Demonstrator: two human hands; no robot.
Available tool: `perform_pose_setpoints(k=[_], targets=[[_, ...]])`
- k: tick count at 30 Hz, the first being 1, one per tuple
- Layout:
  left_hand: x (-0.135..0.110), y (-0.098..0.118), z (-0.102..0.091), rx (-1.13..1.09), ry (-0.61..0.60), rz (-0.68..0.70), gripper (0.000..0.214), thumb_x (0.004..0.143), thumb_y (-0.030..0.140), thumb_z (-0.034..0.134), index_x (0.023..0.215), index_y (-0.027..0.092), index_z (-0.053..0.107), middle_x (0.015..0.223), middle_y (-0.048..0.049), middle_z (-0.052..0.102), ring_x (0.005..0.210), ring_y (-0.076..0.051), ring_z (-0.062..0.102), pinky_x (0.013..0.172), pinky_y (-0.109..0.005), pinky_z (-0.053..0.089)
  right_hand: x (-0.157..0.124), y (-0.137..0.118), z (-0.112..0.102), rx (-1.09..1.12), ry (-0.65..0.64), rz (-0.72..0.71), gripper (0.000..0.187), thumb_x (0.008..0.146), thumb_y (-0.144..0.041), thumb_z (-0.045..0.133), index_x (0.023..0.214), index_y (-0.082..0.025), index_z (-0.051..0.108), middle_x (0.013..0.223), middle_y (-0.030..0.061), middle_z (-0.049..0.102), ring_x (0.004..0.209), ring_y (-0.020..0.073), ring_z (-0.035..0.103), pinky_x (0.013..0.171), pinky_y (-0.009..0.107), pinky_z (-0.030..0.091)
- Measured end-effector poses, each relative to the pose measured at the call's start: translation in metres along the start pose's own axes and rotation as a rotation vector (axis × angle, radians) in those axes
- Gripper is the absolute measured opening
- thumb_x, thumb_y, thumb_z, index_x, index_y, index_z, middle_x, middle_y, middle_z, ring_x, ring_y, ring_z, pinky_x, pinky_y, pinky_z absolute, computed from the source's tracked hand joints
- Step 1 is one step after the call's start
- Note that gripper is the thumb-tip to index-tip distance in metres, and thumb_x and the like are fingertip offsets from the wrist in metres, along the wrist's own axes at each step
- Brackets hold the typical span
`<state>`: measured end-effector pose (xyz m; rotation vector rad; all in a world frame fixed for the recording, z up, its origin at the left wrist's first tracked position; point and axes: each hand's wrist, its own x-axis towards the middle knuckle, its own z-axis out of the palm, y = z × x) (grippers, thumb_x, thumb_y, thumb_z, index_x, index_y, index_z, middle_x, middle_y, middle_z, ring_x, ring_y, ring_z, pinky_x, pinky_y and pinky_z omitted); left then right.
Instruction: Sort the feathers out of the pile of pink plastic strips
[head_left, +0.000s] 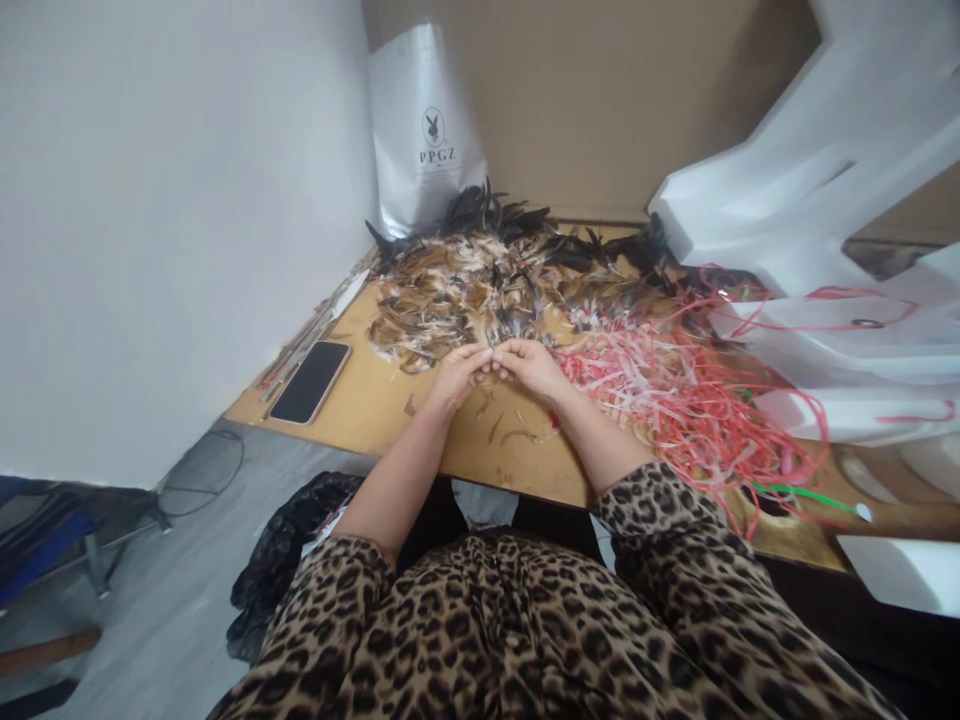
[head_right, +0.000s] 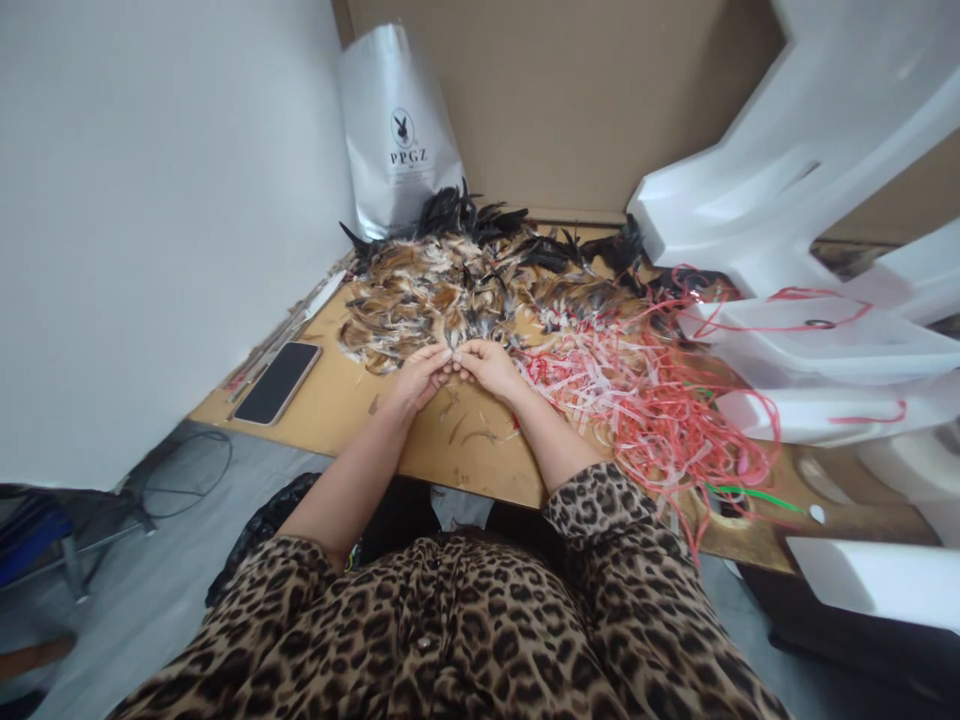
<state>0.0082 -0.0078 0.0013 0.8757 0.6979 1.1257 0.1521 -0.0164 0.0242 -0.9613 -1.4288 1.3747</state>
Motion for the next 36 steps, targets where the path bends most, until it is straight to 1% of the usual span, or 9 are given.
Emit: perform_pose_setpoints(k=[6, 9, 11, 16, 19, 22, 26, 32, 36], targets=[[0.0007, 0.0003, -0.0014, 0.000, -0.016, 0.020, 0.020, 0.062, 0.026, 0.071, 0.072, 0.011, 0.062, 0.057, 0.0007, 0.054, 0.049, -0.003, 0.044, 0.043, -0.015, 0.029, 0.0003, 0.0005, 0.0006, -0.041, 0.025, 0.023, 0.023, 0.067, -0.037, 0.063, 0.066, -0.014, 0.060, 0.060, -0.0003, 0.060, 0.048, 0.0065, 0.048, 0.050, 0.020, 0.038], [0.0011, 0.0007, -0.0012, 0.006, 0.014, 0.031, 0.021, 0.062, 0.027, 0.071, 0.071, 0.011, 0.062, 0.056, 0.0014, 0.052, 0.049, -0.003, 0.043, 0.042, -0.015, 0.028, 0.0006, 0.0025, 0.0007, -0.101, 0.037, 0.005, 0.025, 0.067, -0.039, 0.063, 0.071, -0.014, 0.063, 0.064, 0.0013, 0.062, 0.051, 0.0080, 0.050, 0.053, 0.022, 0.040], [0.0016, 0.0004, -0.0013, -0.003, 0.042, 0.033, 0.021, 0.061, 0.027, 0.072, 0.072, 0.011, 0.061, 0.055, 0.0019, 0.051, 0.048, -0.002, 0.042, 0.042, -0.015, 0.027, 0.0001, 0.0040, 0.0010, -0.213, 0.052, -0.060, 0.025, 0.069, -0.038, 0.062, 0.076, -0.015, 0.065, 0.066, 0.0023, 0.064, 0.054, 0.0098, 0.052, 0.056, 0.024, 0.042], [0.0021, -0.0003, -0.0018, -0.038, 0.060, 0.030, 0.022, 0.060, 0.026, 0.072, 0.072, 0.012, 0.060, 0.057, 0.0018, 0.051, 0.048, -0.002, 0.042, 0.041, -0.014, 0.027, -0.0044, 0.0029, 0.0020, -0.645, 0.119, -0.337, 0.017, 0.075, -0.031, 0.056, 0.078, -0.019, 0.067, 0.077, 0.0046, 0.065, 0.071, 0.0150, 0.056, 0.072, 0.028, 0.042], [0.0016, 0.0001, -0.0018, -0.042, 0.067, 0.013, 0.023, 0.059, 0.026, 0.072, 0.072, 0.012, 0.059, 0.058, 0.0019, 0.052, 0.049, -0.002, 0.043, 0.042, -0.015, 0.027, -0.0067, 0.0006, 0.0027, -0.748, 0.118, -0.376, 0.018, 0.079, -0.030, 0.052, 0.078, -0.021, 0.067, 0.079, 0.0052, 0.065, 0.076, 0.0162, 0.057, 0.076, 0.029, 0.041], [0.0011, 0.0008, -0.0016, -0.039, 0.058, 0.000, 0.023, 0.059, 0.026, 0.072, 0.070, 0.012, 0.059, 0.057, 0.0017, 0.053, 0.049, -0.002, 0.043, 0.042, -0.015, 0.027, -0.0076, -0.0006, 0.0032, -0.757, 0.117, -0.382, 0.019, 0.080, -0.030, 0.050, 0.079, -0.021, 0.067, 0.081, 0.0056, 0.065, 0.078, 0.0167, 0.057, 0.077, 0.029, 0.041], [0.0006, 0.0016, -0.0006, -0.022, 0.058, 0.005, 0.022, 0.059, 0.026, 0.072, 0.069, 0.012, 0.059, 0.056, 0.0017, 0.053, 0.048, -0.003, 0.043, 0.042, -0.016, 0.027, -0.0065, 0.0000, 0.0023, -0.669, 0.113, -0.385, 0.018, 0.078, -0.029, 0.052, 0.076, -0.020, 0.067, 0.077, 0.0049, 0.065, 0.074, 0.0159, 0.057, 0.075, 0.028, 0.041], [-0.0008, 0.0010, 0.0008, 0.015, 0.029, 0.025, 0.023, 0.060, 0.028, 0.072, 0.067, 0.011, 0.058, 0.052, 0.0028, 0.049, 0.045, -0.002, 0.041, 0.042, -0.016, 0.027, -0.0030, 0.0071, 0.0017, -0.443, 0.148, -0.273, 0.020, 0.076, -0.033, 0.054, 0.074, -0.018, 0.067, 0.072, 0.0023, 0.066, 0.067, 0.0140, 0.057, 0.066, 0.025, 0.042], [-0.0007, 0.0014, 0.0020, 0.023, 0.069, 0.034, 0.023, 0.058, 0.027, 0.073, 0.067, 0.012, 0.058, 0.051, 0.0032, 0.050, 0.045, -0.002, 0.042, 0.042, -0.016, 0.027, -0.0026, 0.0060, 0.0014, -0.447, 0.126, -0.254, 0.020, 0.075, -0.033, 0.055, 0.074, -0.018, 0.068, 0.072, 0.0022, 0.067, 0.068, 0.0142, 0.058, 0.067, 0.025, 0.042]])
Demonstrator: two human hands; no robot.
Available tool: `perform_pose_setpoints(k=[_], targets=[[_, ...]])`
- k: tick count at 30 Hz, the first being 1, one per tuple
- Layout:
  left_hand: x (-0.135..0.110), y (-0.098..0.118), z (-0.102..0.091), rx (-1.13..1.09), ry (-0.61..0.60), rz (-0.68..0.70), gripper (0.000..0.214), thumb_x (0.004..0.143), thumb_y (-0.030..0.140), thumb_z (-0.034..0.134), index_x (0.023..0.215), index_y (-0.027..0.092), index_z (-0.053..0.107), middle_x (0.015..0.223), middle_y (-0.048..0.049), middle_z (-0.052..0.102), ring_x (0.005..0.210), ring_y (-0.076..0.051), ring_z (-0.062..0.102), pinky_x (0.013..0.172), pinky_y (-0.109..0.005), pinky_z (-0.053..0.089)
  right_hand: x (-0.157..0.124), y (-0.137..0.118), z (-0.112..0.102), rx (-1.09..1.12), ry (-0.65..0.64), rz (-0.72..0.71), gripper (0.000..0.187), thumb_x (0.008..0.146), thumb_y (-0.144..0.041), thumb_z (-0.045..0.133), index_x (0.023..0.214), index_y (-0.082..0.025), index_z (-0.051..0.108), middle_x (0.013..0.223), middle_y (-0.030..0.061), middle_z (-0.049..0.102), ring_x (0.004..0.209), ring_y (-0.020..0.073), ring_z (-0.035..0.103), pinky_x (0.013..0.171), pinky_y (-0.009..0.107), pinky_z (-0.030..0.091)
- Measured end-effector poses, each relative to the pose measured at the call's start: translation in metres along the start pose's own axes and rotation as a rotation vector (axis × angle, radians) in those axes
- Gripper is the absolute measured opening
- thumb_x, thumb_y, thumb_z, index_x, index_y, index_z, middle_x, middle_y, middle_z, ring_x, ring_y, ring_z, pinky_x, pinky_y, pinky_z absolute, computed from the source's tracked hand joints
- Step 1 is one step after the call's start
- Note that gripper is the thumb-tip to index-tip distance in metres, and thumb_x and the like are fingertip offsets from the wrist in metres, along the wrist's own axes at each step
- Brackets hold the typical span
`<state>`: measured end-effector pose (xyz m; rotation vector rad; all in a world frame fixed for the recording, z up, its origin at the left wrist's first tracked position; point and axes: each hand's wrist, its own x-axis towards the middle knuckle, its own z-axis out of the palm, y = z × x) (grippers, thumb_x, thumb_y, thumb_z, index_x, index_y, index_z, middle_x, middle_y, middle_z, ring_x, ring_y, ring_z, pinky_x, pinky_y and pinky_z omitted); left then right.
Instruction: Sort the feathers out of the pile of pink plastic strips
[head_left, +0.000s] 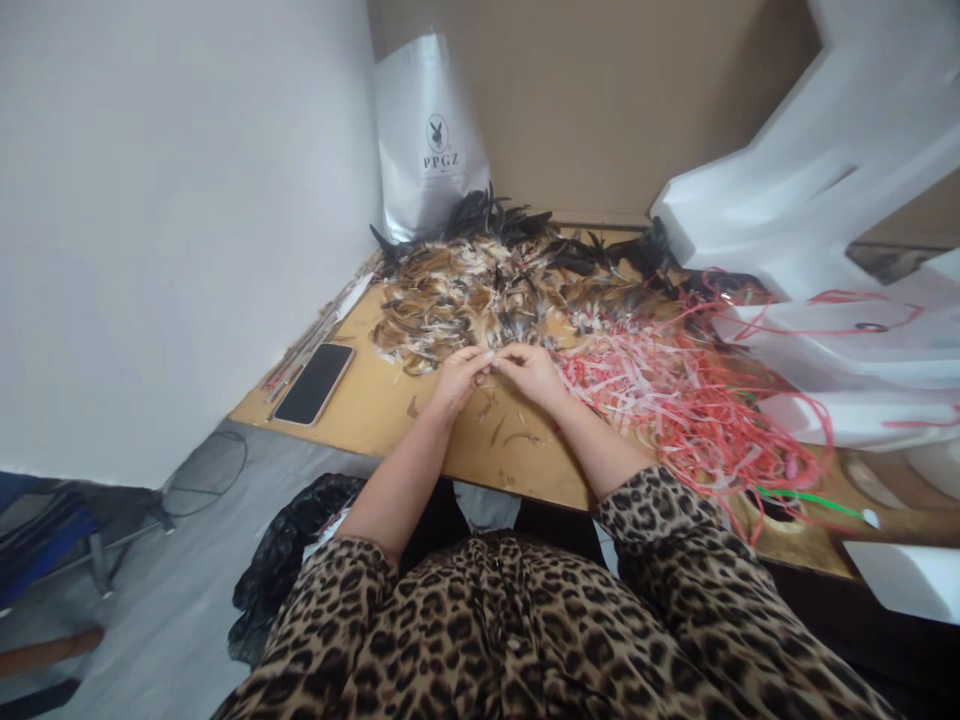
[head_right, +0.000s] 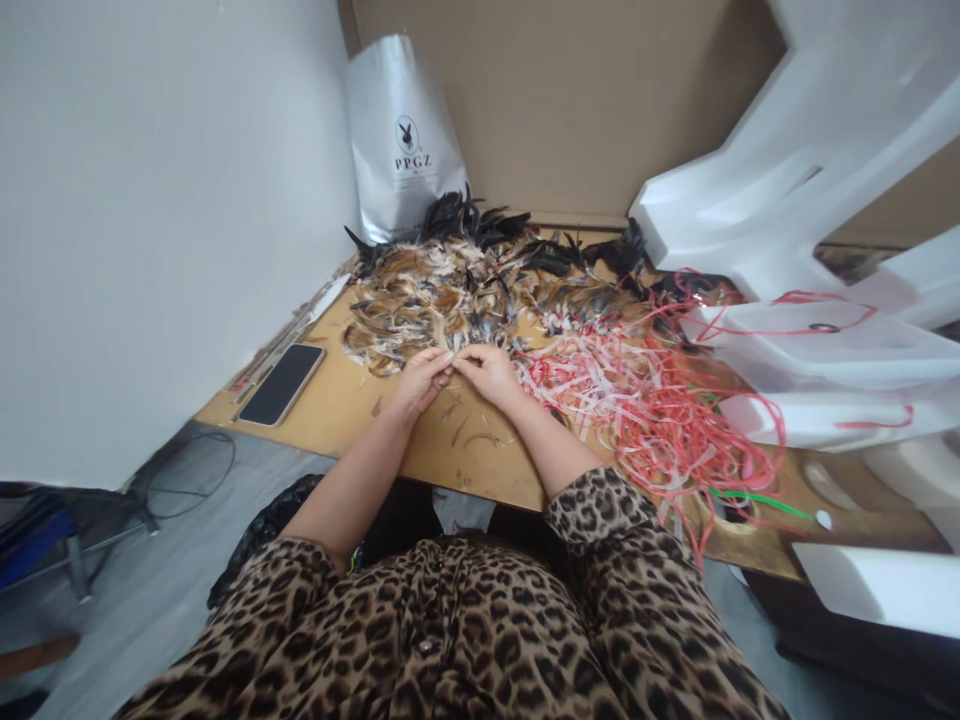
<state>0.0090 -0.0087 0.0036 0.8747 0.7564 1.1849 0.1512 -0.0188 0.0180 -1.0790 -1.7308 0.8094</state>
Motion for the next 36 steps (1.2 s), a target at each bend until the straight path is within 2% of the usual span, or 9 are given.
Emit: perform_pose_setpoints(k=[4, 8, 11, 15, 21, 25, 29, 33, 36], targets=[[0.000, 0.001, 0.001, 0.003, 0.032, 0.004, 0.023, 0.058, 0.027, 0.073, 0.069, 0.012, 0.060, 0.059, 0.0002, 0.058, 0.049, -0.004, 0.048, 0.044, -0.016, 0.031, 0.006, 0.003, -0.015, -0.123, -0.044, 0.010, 0.020, 0.072, -0.034, 0.057, 0.074, -0.019, 0.069, 0.073, 0.0027, 0.067, 0.068, 0.0145, 0.058, 0.067, 0.025, 0.042], [0.001, 0.001, -0.001, -0.017, 0.044, -0.003, 0.023, 0.060, 0.028, 0.072, 0.073, 0.012, 0.061, 0.073, -0.0023, 0.063, 0.056, -0.004, 0.053, 0.047, -0.015, 0.033, 0.015, 0.019, -0.037, -0.221, 0.154, 0.116, 0.021, 0.072, -0.032, 0.055, 0.075, -0.017, 0.068, 0.073, 0.0036, 0.067, 0.068, 0.0152, 0.058, 0.067, 0.027, 0.043], [0.001, 0.000, -0.002, -0.024, 0.049, -0.013, 0.024, 0.060, 0.029, 0.072, 0.073, 0.013, 0.061, 0.072, -0.0018, 0.063, 0.056, -0.005, 0.053, 0.047, -0.015, 0.034, 0.019, 0.031, -0.046, -0.330, 0.185, 0.184, 0.020, 0.070, -0.030, 0.054, 0.074, -0.016, 0.068, 0.072, 0.0030, 0.067, 0.065, 0.0149, 0.057, 0.065, 0.026, 0.042], [0.002, -0.002, -0.003, -0.056, 0.050, -0.012, 0.025, 0.059, 0.028, 0.073, 0.074, 0.013, 0.060, 0.071, -0.0011, 0.063, 0.054, -0.004, 0.052, 0.047, -0.015, 0.034, 0.025, 0.033, -0.045, -0.480, 0.157, 0.244, 0.021, 0.071, -0.030, 0.053, 0.074, -0.017, 0.069, 0.071, 0.0035, 0.067, 0.064, 0.0151, 0.057, 0.061, 0.025, 0.040], [0.002, -0.001, -0.002, -0.049, 0.044, -0.022, 0.027, 0.058, 0.028, 0.074, 0.073, 0.012, 0.058, 0.070, -0.0012, 0.063, 0.053, -0.003, 0.052, 0.046, -0.015, 0.034, 0.040, 0.020, -0.034, -0.705, 0.140, 0.391, 0.030, 0.071, -0.043, 0.054, 0.070, -0.017, 0.069, 0.069, 0.0091, 0.066, 0.066, 0.0184, 0.059, 0.061, 0.027, 0.040], [0.002, -0.001, -0.003, -0.048, 0.031, -0.028, 0.028, 0.057, 0.028, 0.074, 0.073, 0.012, 0.058, 0.070, -0.0011, 0.062, 0.053, -0.003, 0.052, 0.046, -0.015, 0.035, 0.044, 0.018, -0.029, -0.772, 0.126, 0.412, 0.020, 0.070, -0.034, 0.057, 0.069, -0.018, 0.070, 0.072, 0.0107, 0.068, 0.072, 0.0195, 0.061, 0.064, 0.026, 0.040], [0.002, -0.003, -0.004, -0.031, 0.012, -0.034, 0.026, 0.059, 0.029, 0.073, 0.072, 0.012, 0.059, 0.068, -0.0016, 0.063, 0.055, -0.004, 0.054, 0.047, -0.015, 0.036, 0.039, 0.018, -0.032, -0.574, 0.200, 0.343, 0.018, 0.068, -0.032, 0.057, 0.069, -0.017, 0.068, 0.070, 0.0060, 0.067, 0.067, 0.0163, 0.058, 0.062, 0.025, 0.040], [0.002, -0.005, -0.003, -0.035, -0.006, -0.039, 0.025, 0.061, 0.028, 0.072, 0.076, 0.013, 0.059, 0.077, -0.0037, 0.066, 0.061, -0.007, 0.058, 0.051, -0.016, 0.039, 0.028, 0.012, -0.032, -0.087, 0.263, 0.307, 0.019, 0.065, -0.035, 0.060, 0.068, -0.016, 0.063, 0.058, 0.0003, 0.059, 0.051, 0.0107, 0.048, 0.053, 0.023, 0.038], [0.001, -0.005, -0.001, -0.036, -0.012, -0.055, 0.026, 0.062, 0.028, 0.072, 0.079, 0.013, 0.059, 0.083, -0.0053, 0.067, 0.064, -0.008, 0.060, 0.053, -0.017, 0.041, 0.021, 0.003, -0.025, 0.215, 0.226, 0.355, 0.022, 0.062, -0.039, 0.063, 0.066, -0.017, 0.059, 0.048, -0.0037, 0.051, 0.043, 0.0080, 0.040, 0.047, 0.022, 0.034]])
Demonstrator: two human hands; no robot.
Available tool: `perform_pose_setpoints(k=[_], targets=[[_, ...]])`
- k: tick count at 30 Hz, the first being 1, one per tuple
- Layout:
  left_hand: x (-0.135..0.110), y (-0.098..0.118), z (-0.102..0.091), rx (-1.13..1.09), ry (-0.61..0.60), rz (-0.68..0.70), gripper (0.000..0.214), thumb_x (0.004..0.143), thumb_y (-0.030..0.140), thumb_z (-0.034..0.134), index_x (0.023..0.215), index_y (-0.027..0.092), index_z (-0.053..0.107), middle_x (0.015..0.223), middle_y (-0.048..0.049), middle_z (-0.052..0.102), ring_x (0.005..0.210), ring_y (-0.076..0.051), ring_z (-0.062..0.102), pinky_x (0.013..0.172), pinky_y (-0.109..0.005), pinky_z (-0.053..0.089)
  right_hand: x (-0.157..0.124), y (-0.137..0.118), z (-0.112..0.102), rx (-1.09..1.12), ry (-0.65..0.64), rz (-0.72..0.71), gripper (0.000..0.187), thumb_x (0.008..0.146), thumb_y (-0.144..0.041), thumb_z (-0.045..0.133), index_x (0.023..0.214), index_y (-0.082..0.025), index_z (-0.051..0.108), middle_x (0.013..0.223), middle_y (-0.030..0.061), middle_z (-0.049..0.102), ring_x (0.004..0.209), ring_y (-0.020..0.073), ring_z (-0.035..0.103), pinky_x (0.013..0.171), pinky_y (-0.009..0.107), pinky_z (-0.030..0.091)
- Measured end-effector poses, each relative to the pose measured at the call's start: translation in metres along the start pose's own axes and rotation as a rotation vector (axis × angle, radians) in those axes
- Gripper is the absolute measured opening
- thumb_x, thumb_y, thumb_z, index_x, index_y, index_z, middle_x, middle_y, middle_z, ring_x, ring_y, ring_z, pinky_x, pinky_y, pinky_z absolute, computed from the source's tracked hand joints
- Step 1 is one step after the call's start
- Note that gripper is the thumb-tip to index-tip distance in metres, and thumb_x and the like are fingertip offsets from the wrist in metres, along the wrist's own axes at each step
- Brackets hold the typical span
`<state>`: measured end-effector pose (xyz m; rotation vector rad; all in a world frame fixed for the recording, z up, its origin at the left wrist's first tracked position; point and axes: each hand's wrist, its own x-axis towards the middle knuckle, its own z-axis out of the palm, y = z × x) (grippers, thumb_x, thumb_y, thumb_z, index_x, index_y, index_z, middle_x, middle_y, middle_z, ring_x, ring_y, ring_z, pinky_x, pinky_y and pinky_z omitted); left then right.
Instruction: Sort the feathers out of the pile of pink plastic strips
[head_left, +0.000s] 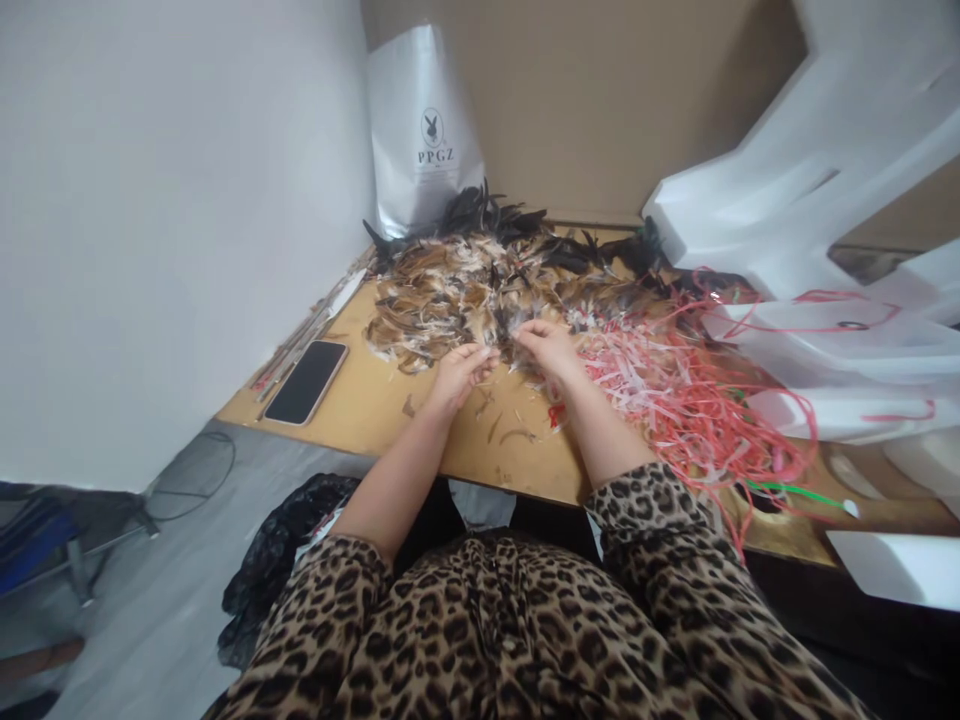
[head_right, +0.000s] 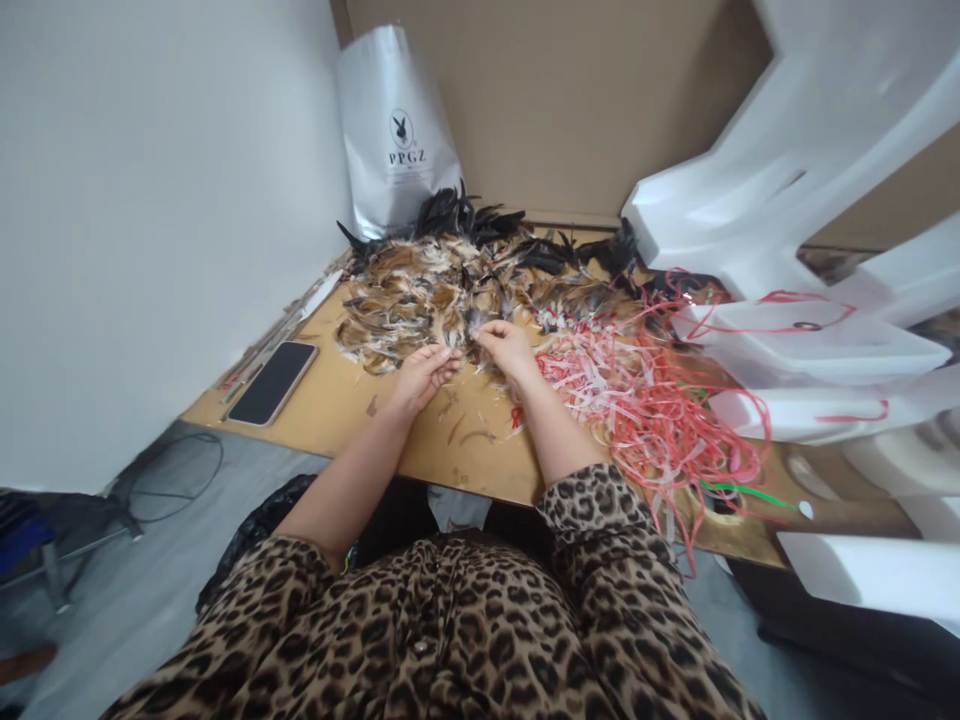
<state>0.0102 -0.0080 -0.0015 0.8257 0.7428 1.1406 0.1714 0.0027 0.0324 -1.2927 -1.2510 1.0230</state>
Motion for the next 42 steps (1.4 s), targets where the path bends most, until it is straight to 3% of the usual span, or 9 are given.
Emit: perform_pose_setpoints(k=[6, 15, 24, 30, 42], targets=[[0.000, 0.002, 0.000, -0.038, 0.000, -0.002, 0.026, 0.062, 0.026, 0.072, 0.080, 0.012, 0.059, 0.082, -0.0056, 0.067, 0.068, -0.010, 0.063, 0.053, -0.016, 0.042, -0.011, -0.001, 0.013, 0.080, -0.155, 0.014, 0.023, 0.059, -0.038, 0.067, 0.064, -0.016, 0.060, 0.055, -0.0024, 0.055, 0.049, 0.0076, 0.044, 0.052, 0.023, 0.035], [0.001, 0.001, 0.001, -0.006, 0.031, -0.016, 0.025, 0.061, 0.025, 0.072, 0.076, 0.012, 0.058, 0.065, -0.0014, 0.064, 0.057, -0.006, 0.059, 0.050, -0.014, 0.041, -0.014, -0.003, 0.018, -0.069, -0.192, -0.027, 0.021, 0.058, -0.033, 0.066, 0.064, -0.015, 0.057, 0.059, -0.0023, 0.057, 0.056, 0.0082, 0.046, 0.057, 0.022, 0.037], [0.000, 0.002, 0.003, -0.005, 0.018, -0.014, 0.023, 0.061, 0.021, 0.071, 0.076, 0.011, 0.057, 0.060, -0.0003, 0.062, 0.053, -0.005, 0.056, 0.050, -0.014, 0.041, -0.013, 0.000, 0.013, 0.133, -0.321, 0.086, 0.030, 0.054, -0.037, 0.072, 0.067, -0.016, 0.054, 0.053, -0.0047, 0.054, 0.047, 0.0060, 0.043, 0.047, 0.020, 0.030], [-0.002, 0.002, 0.004, 0.018, 0.019, -0.017, 0.021, 0.062, 0.020, 0.071, 0.075, 0.011, 0.057, 0.064, -0.0014, 0.063, 0.053, -0.005, 0.056, 0.051, -0.015, 0.041, -0.011, 0.002, 0.009, 0.157, -0.261, 0.103, 0.032, 0.056, -0.041, 0.072, 0.065, -0.016, 0.054, 0.047, -0.0056, 0.050, 0.041, 0.0050, 0.038, 0.044, 0.020, 0.027], [-0.003, 0.004, 0.006, 0.065, -0.017, -0.079, 0.021, 0.061, 0.017, 0.071, 0.078, 0.010, 0.061, 0.070, -0.0034, 0.065, 0.056, -0.005, 0.057, 0.054, -0.015, 0.042, -0.010, 0.002, 0.009, 0.063, -0.258, 0.001, 0.025, 0.059, -0.037, 0.068, 0.065, -0.015, 0.056, 0.054, -0.0034, 0.056, 0.049, 0.0070, 0.044, 0.051, 0.021, 0.033]])
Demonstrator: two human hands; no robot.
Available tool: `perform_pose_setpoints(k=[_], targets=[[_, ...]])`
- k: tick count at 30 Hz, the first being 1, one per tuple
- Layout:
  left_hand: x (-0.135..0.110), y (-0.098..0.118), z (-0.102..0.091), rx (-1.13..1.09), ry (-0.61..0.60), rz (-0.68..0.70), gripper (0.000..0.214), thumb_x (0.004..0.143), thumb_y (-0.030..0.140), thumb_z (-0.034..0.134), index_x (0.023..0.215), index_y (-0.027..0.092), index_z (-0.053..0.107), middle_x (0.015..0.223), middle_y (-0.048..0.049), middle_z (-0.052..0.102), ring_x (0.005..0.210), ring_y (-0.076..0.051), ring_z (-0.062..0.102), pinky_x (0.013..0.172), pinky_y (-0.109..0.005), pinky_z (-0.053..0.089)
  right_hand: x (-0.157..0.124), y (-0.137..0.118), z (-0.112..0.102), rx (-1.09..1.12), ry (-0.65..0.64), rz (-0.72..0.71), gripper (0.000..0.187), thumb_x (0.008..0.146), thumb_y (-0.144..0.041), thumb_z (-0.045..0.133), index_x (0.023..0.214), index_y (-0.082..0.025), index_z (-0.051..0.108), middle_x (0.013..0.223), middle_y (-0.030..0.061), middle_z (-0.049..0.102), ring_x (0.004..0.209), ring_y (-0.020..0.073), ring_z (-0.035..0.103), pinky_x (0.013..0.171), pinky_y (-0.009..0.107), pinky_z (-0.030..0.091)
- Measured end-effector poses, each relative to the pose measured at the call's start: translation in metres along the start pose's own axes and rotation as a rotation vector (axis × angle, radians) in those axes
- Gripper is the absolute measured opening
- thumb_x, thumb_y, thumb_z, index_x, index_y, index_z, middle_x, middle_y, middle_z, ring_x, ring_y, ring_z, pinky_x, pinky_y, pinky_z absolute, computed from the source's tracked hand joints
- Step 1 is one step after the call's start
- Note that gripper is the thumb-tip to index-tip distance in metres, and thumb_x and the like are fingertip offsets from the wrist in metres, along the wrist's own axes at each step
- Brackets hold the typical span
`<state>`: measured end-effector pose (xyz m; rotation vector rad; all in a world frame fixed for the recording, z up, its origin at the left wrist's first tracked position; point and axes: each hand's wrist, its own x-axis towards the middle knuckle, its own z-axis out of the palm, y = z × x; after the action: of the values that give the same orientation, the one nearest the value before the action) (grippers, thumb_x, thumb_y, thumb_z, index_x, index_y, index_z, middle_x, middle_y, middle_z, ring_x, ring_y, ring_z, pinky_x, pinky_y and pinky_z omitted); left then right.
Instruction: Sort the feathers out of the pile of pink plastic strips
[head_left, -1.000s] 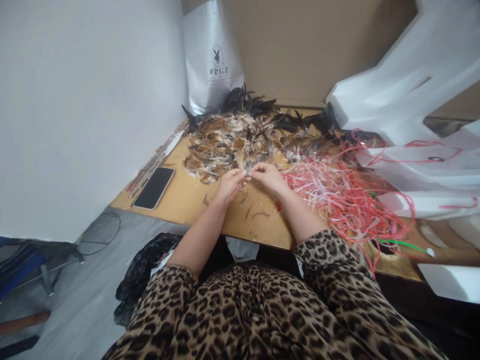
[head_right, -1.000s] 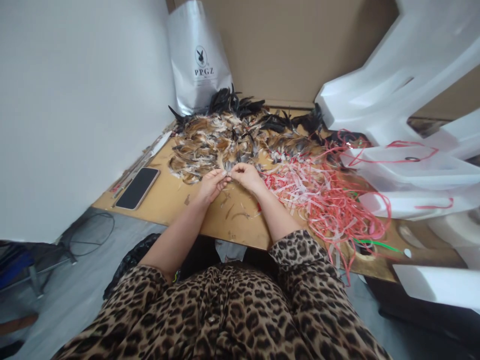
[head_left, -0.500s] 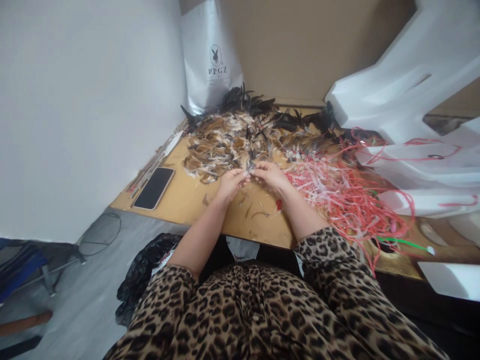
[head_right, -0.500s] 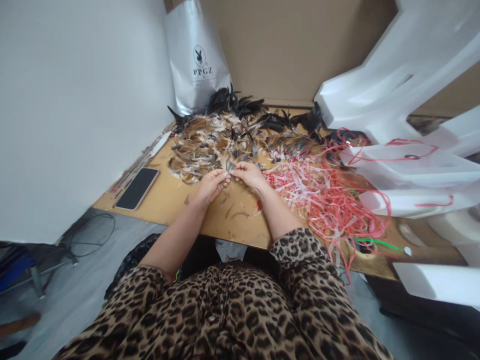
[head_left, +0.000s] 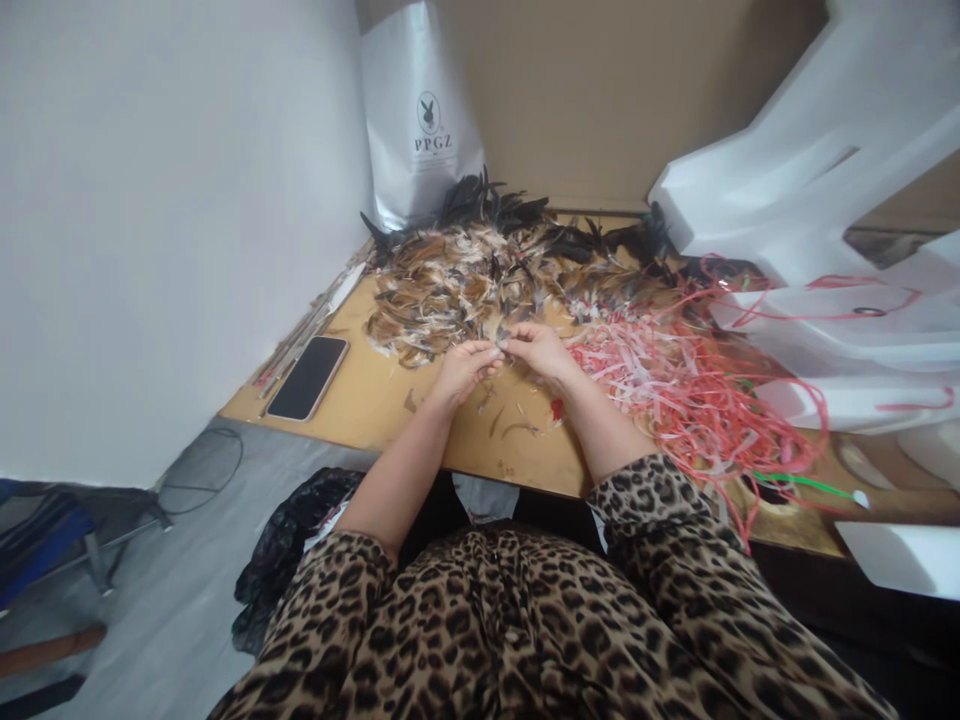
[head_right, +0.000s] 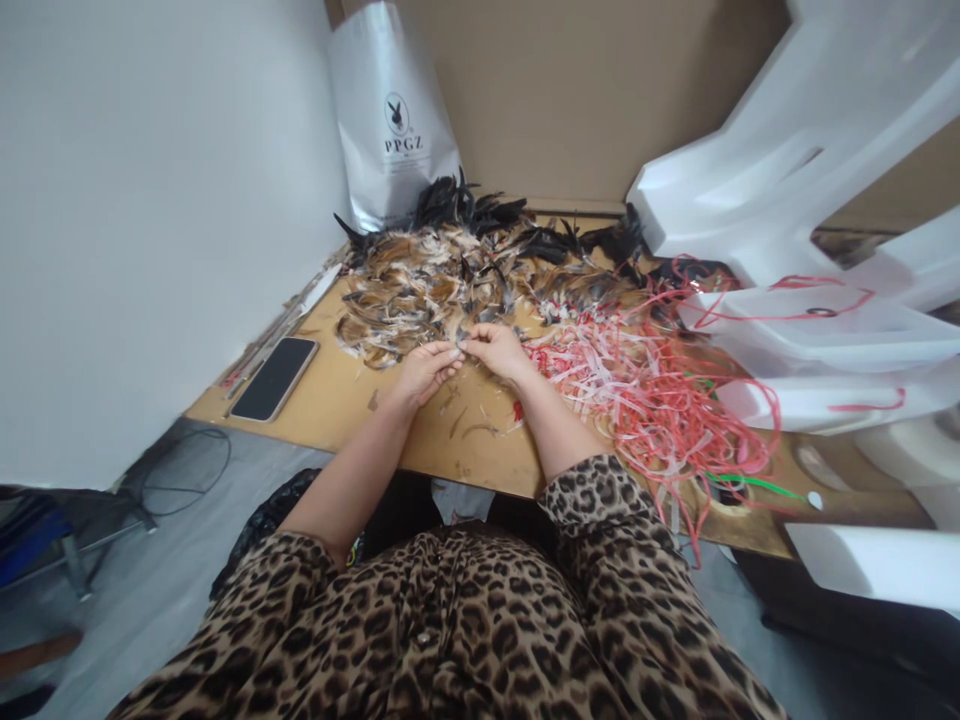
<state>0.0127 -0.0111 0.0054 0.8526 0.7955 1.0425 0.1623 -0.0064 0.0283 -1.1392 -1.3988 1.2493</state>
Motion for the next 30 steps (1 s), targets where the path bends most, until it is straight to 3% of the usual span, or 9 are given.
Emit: perform_pose_setpoints(k=[6, 11, 15, 23, 30], targets=[[0.002, -0.002, -0.002, 0.002, 0.015, -0.002, 0.020, 0.060, 0.017, 0.071, 0.076, 0.009, 0.062, 0.067, -0.0037, 0.065, 0.055, -0.005, 0.057, 0.055, -0.016, 0.043, 0.002, -0.003, -0.009, -0.139, -0.029, -0.019, 0.023, 0.061, -0.036, 0.065, 0.068, -0.014, 0.061, 0.060, -0.0010, 0.060, 0.054, 0.0091, 0.049, 0.055, 0.022, 0.038], [0.001, 0.000, -0.002, -0.027, 0.039, 0.024, 0.018, 0.062, 0.019, 0.071, 0.073, 0.010, 0.060, 0.066, -0.0030, 0.064, 0.056, -0.004, 0.057, 0.054, -0.014, 0.043, 0.004, -0.001, -0.037, -0.523, 0.038, -0.131, 0.017, 0.067, -0.027, 0.057, 0.073, -0.014, 0.066, 0.068, 0.0020, 0.065, 0.061, 0.0117, 0.053, 0.060, 0.023, 0.039], [0.002, -0.001, -0.002, -0.025, 0.041, 0.023, 0.018, 0.062, 0.020, 0.071, 0.071, 0.010, 0.059, 0.065, -0.0021, 0.063, 0.056, -0.004, 0.056, 0.053, -0.014, 0.042, 0.006, 0.004, -0.053, -0.831, -0.044, -0.198, 0.016, 0.069, -0.022, 0.053, 0.076, -0.017, 0.067, 0.072, 0.0018, 0.066, 0.065, 0.0128, 0.055, 0.062, 0.023, 0.039], [0.002, -0.001, -0.003, 0.000, 0.038, 0.014, 0.018, 0.063, 0.020, 0.069, 0.074, 0.010, 0.058, 0.068, -0.0024, 0.063, 0.055, -0.004, 0.055, 0.053, -0.015, 0.041, 0.003, 0.006, -0.043, -1.290, -0.036, -0.231, 0.026, 0.072, -0.024, 0.052, 0.093, -0.025, 0.067, 0.092, 0.0054, 0.063, 0.077, 0.0187, 0.057, 0.064, 0.027, 0.038], [0.002, -0.002, -0.004, 0.000, 0.022, 0.002, 0.018, 0.065, 0.020, 0.069, 0.076, 0.010, 0.059, 0.072, -0.0038, 0.065, 0.057, -0.005, 0.056, 0.053, -0.016, 0.041, 0.001, 0.008, -0.039, -1.357, -0.040, -0.210, 0.022, 0.075, -0.020, 0.047, 0.084, -0.022, 0.068, 0.090, 0.0082, 0.061, 0.078, 0.0197, 0.055, 0.062, 0.028, 0.036]])
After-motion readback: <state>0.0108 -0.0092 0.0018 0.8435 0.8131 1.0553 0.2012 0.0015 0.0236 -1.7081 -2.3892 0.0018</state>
